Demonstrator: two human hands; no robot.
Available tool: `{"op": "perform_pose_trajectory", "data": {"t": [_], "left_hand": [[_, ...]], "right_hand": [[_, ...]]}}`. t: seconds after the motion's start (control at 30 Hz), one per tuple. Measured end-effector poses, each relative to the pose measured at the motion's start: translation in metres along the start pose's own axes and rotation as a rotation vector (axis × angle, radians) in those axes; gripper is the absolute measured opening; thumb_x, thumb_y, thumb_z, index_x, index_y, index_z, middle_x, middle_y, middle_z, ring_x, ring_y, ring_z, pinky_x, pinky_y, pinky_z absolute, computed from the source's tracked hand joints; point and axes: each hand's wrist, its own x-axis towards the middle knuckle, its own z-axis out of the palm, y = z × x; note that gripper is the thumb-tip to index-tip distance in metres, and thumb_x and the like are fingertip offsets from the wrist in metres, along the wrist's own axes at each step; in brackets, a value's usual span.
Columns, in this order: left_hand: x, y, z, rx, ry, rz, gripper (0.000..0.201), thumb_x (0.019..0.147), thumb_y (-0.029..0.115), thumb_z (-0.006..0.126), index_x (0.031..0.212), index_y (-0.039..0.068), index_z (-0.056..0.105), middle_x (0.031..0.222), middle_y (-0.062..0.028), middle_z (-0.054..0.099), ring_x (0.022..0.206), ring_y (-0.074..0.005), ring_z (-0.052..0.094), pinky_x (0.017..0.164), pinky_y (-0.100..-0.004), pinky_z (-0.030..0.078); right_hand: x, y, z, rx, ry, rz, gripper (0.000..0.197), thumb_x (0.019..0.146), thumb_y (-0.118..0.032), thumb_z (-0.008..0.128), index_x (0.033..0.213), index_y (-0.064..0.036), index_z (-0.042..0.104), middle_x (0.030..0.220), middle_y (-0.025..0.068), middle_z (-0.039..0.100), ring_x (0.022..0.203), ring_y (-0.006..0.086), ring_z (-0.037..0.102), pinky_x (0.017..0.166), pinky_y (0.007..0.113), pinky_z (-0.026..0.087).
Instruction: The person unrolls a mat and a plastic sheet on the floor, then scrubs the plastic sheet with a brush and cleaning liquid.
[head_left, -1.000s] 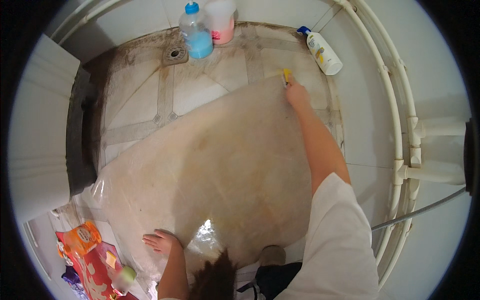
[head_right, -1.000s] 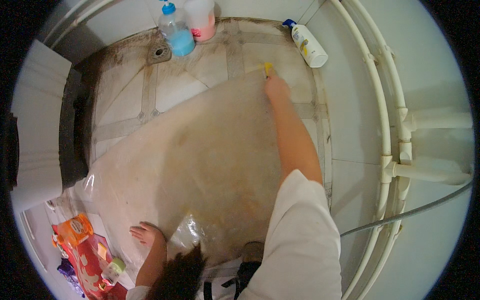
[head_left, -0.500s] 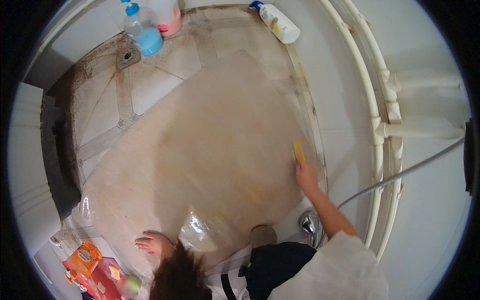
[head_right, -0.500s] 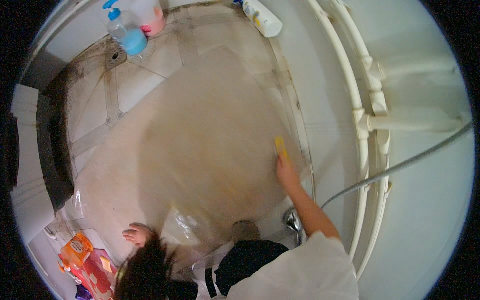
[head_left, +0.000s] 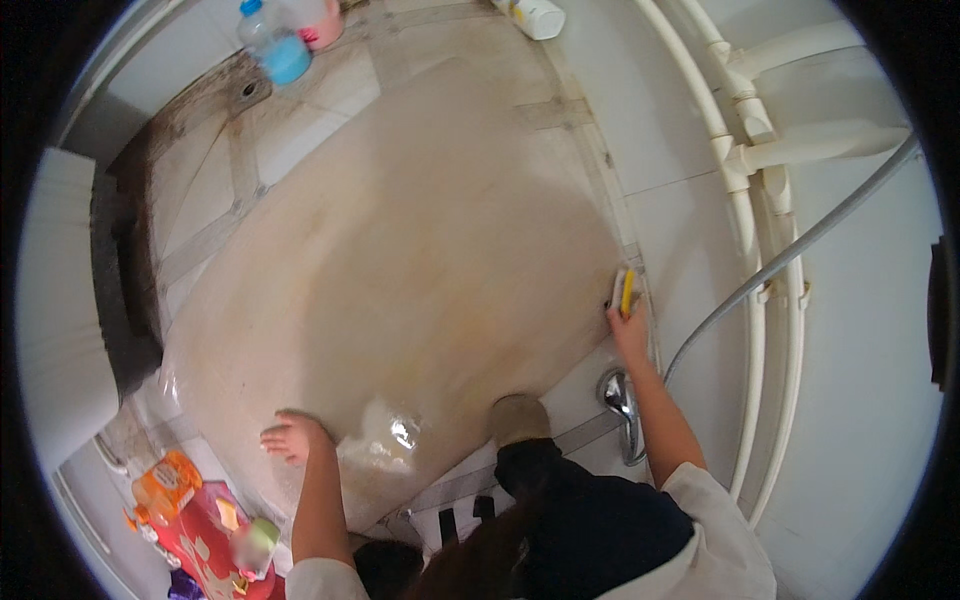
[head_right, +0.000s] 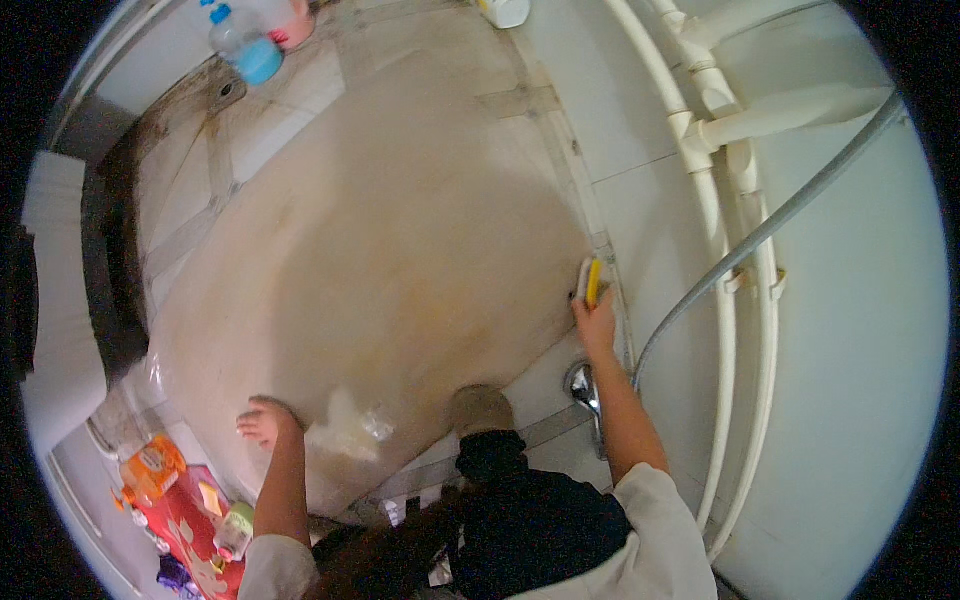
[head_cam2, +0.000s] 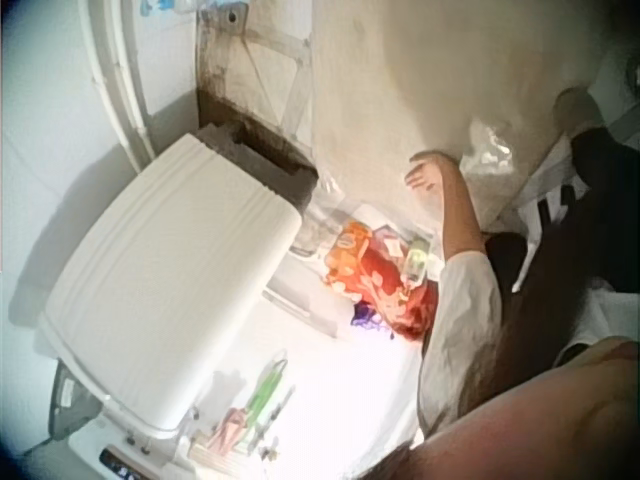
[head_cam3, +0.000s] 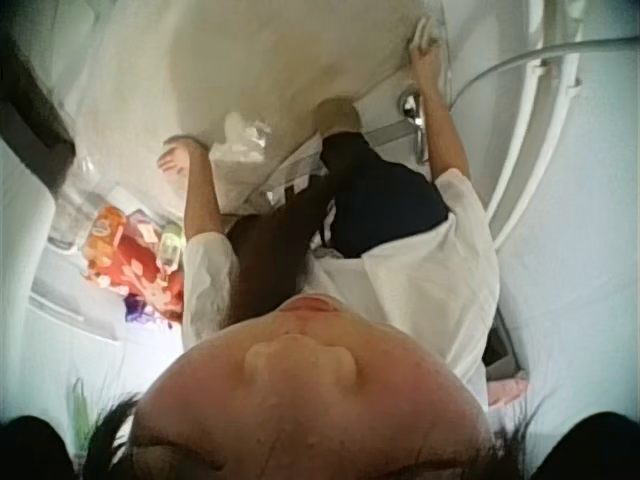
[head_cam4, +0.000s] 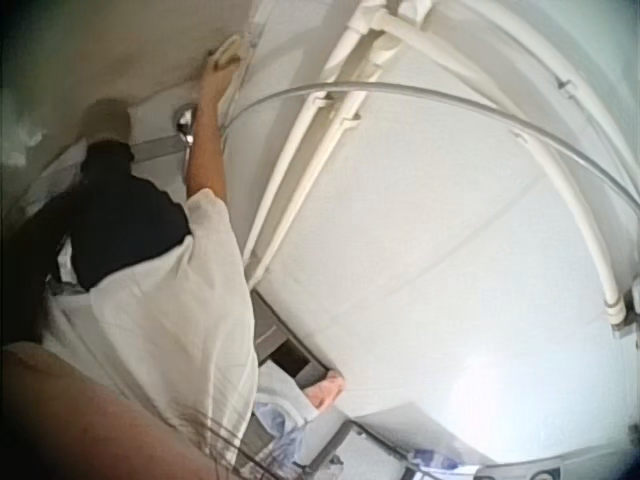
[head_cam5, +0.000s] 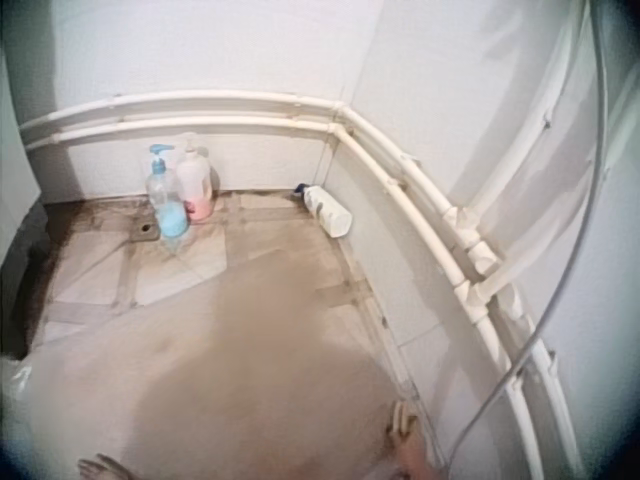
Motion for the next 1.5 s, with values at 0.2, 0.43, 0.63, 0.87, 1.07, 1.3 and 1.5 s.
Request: {"op": "perform_pose_trajectory", "data": {"t": [0.2,0.43,0.63,0.87,1.07,1.3,1.5], "left_hand": [[-0.005,-0.001,-0.006,-0.078,0.017,0.033,0.066,0.082,0.050,0.021,0.128,0.003,0.020,0.134,-0.0108,0.019,0.124,-0.0237,0.016,0.095,-0.0474,0.017],[-0.010,0.006,-0.020,-0.125,-0.058,0.013,0.066,0.082,0.049,0.022,0.129,0.003,0.015,0.136,-0.0112,0.013,0.126,-0.0232,0.011,0.096,-0.0467,0.013],[0.000,-0.001,-0.023,-0.172,-0.081,0.061,0.067,0.082,0.048,0.022,0.129,0.001,0.013,0.136,-0.0130,0.010,0.126,-0.0232,0.009,0.096,-0.0462,0.013],[-0.004,0.003,-0.026,-0.166,-0.135,0.198,0.065,0.084,0.045,0.019,0.129,0.000,0.009,0.136,-0.0149,0.007,0.126,-0.0250,0.005,0.100,-0.0417,0.008],[-0.004,0.032,-0.043,-0.228,-0.162,0.425,0.066,0.083,0.044,0.023,0.128,-0.002,0.009,0.135,-0.0158,0.009,0.126,-0.0259,0.006,0.100,-0.0401,0.007],[0.000,0.033,-0.037,-0.235,-0.119,0.451,0.065,0.083,0.043,0.024,0.128,-0.003,0.011,0.135,-0.0155,0.011,0.126,-0.0255,0.007,0.100,-0.0403,0.009],[0.007,-0.005,-0.049,-0.230,-0.191,0.834,0.070,0.078,0.050,0.035,0.130,0.008,0.014,0.135,-0.0148,0.010,0.126,-0.0265,0.005,0.098,-0.0484,0.003]], "right_hand": [[0.060,0.007,0.021,0.215,-0.037,0.260,0.065,0.060,-0.023,0.069,0.108,0.0065,0.038,0.096,0.0168,0.053,0.086,0.0230,0.053,0.075,0.030,0.042],[0.076,0.030,-0.006,-0.056,-0.086,0.082,0.031,0.065,-0.020,0.062,0.085,0.0022,0.056,0.075,0.0154,0.059,0.071,0.0298,0.057,0.063,0.038,0.044],[0.039,0.002,-0.017,-0.297,-0.053,-0.024,0.022,0.071,-0.018,0.049,0.082,-0.0015,0.057,0.079,0.0208,0.057,0.076,0.0371,0.054,0.065,0.042,0.042],[-0.002,0.072,-0.022,-0.308,-0.117,0.028,0.022,0.069,-0.018,0.048,0.079,0.0006,0.057,0.076,0.0230,0.056,0.075,0.0394,0.052,0.064,0.044,0.041],[-0.034,0.132,-0.029,-0.310,-0.138,0.125,0.025,0.070,-0.020,0.049,0.081,0.0019,0.056,0.075,0.0211,0.057,0.074,0.0374,0.054,0.065,0.042,0.041],[-0.035,0.111,-0.022,-0.106,-0.166,0.384,0.027,0.070,-0.021,0.054,0.084,0.0026,0.056,0.079,0.0222,0.057,0.074,0.0364,0.054,0.064,0.040,0.041],[-0.119,0.010,-0.024,-0.118,-0.136,0.028,0.056,0.071,-0.013,0.056,0.120,-0.0023,0.031,0.080,0.0226,0.056,0.075,0.0370,0.054,0.066,0.040,0.041]]}}
